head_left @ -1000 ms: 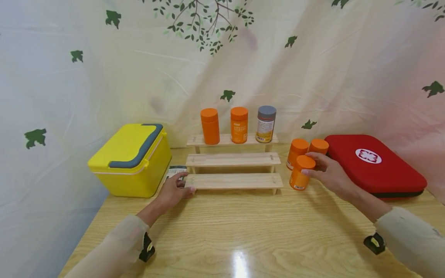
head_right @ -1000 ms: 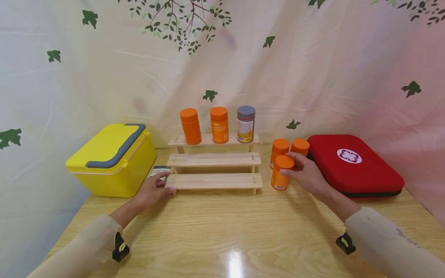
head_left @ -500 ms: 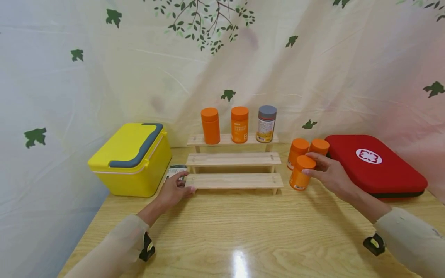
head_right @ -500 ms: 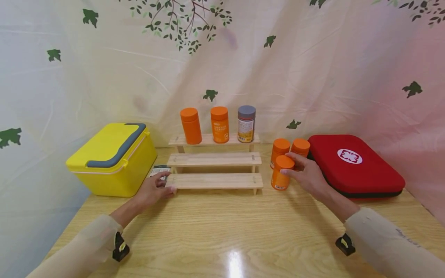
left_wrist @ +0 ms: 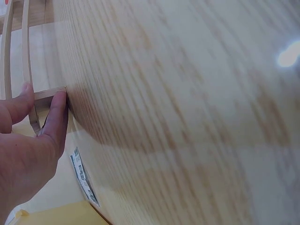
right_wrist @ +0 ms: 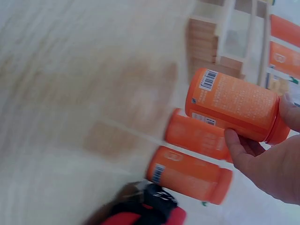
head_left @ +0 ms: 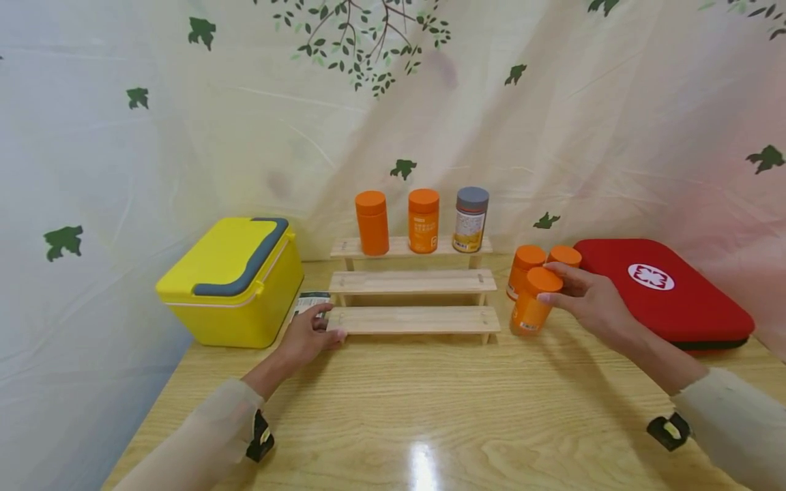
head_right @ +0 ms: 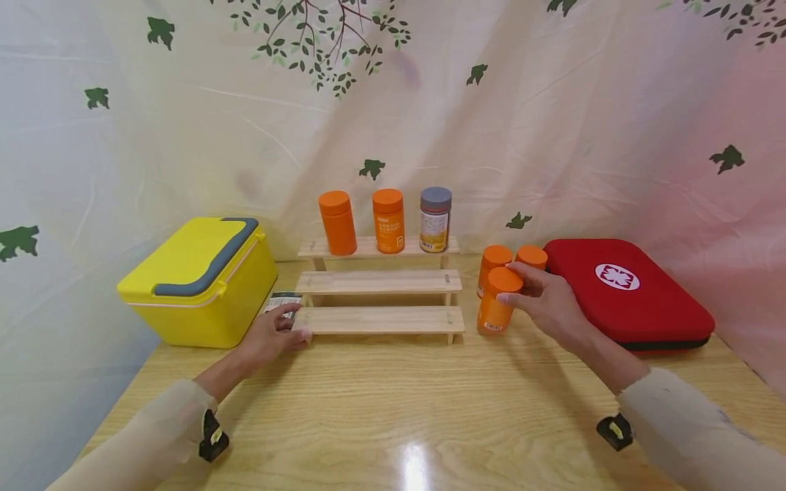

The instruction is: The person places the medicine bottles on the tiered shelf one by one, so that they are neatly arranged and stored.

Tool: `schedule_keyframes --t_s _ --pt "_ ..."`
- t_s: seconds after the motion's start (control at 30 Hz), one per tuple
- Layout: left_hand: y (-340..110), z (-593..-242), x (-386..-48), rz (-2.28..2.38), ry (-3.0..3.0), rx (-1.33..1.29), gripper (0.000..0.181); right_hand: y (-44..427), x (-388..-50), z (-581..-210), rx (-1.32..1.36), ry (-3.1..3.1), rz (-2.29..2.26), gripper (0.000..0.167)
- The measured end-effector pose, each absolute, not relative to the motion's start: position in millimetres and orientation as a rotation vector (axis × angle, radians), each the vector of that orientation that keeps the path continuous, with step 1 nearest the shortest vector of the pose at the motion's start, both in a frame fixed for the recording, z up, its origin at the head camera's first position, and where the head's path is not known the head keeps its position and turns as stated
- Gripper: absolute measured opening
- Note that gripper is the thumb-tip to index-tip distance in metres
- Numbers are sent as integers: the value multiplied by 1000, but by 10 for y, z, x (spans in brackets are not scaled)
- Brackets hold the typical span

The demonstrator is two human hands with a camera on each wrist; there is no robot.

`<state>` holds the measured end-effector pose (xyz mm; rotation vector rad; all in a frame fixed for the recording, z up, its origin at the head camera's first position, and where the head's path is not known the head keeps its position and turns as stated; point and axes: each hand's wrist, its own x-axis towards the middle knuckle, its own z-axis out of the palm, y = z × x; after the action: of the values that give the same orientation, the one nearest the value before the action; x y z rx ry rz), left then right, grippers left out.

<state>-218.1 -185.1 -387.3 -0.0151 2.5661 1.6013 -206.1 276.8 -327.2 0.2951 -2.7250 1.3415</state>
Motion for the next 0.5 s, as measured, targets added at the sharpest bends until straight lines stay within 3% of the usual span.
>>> schedule_keyframes --t_s 0.5 --pt "-1872 -3897 -2178 1711 2477 38 62 2717 -1985 -2726 283 -2667 1439 64"
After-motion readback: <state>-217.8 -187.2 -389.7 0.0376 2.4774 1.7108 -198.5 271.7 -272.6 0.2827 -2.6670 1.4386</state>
